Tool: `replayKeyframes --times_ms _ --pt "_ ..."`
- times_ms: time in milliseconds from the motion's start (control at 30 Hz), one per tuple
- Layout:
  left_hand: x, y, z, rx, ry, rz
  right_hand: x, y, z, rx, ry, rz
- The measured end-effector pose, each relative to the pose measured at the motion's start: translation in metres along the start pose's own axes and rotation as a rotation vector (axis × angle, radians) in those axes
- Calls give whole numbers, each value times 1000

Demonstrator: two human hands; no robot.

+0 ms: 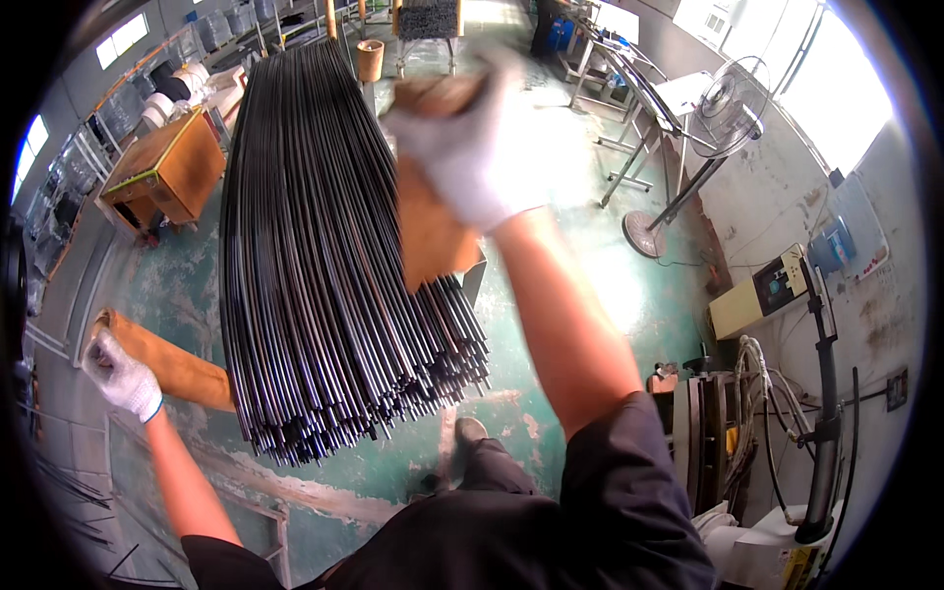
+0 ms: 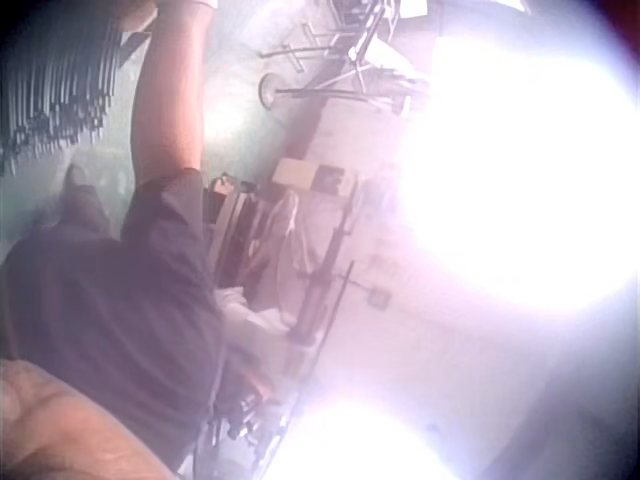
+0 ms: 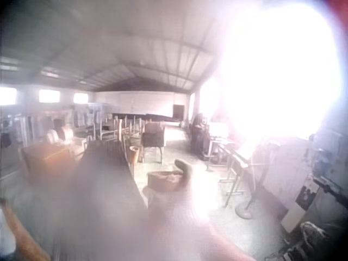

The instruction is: The person feeds long metal rods into a bending machine, bends them, and stacks the finished pieces. They then move the stack to a rack and later retrieve a bundle of rods from a rack.

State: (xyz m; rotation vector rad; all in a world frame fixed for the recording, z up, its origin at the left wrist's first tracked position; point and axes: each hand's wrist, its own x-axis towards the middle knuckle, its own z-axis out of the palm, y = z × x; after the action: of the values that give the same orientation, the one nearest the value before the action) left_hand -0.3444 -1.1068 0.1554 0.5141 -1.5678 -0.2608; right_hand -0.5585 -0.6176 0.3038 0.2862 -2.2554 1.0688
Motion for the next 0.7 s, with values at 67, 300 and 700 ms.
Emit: replayKeyframes --times_ms 67,300,700 --pt "0 19 16 -51 9 29 -24 44 69 -38 -63 -66" --pt "1 25 -3 -90 -85 -49 -92 131 99 -79 33 -202" --pt "-106 -9 -12 -322 -156 -420 -123 194 136 355 94 369"
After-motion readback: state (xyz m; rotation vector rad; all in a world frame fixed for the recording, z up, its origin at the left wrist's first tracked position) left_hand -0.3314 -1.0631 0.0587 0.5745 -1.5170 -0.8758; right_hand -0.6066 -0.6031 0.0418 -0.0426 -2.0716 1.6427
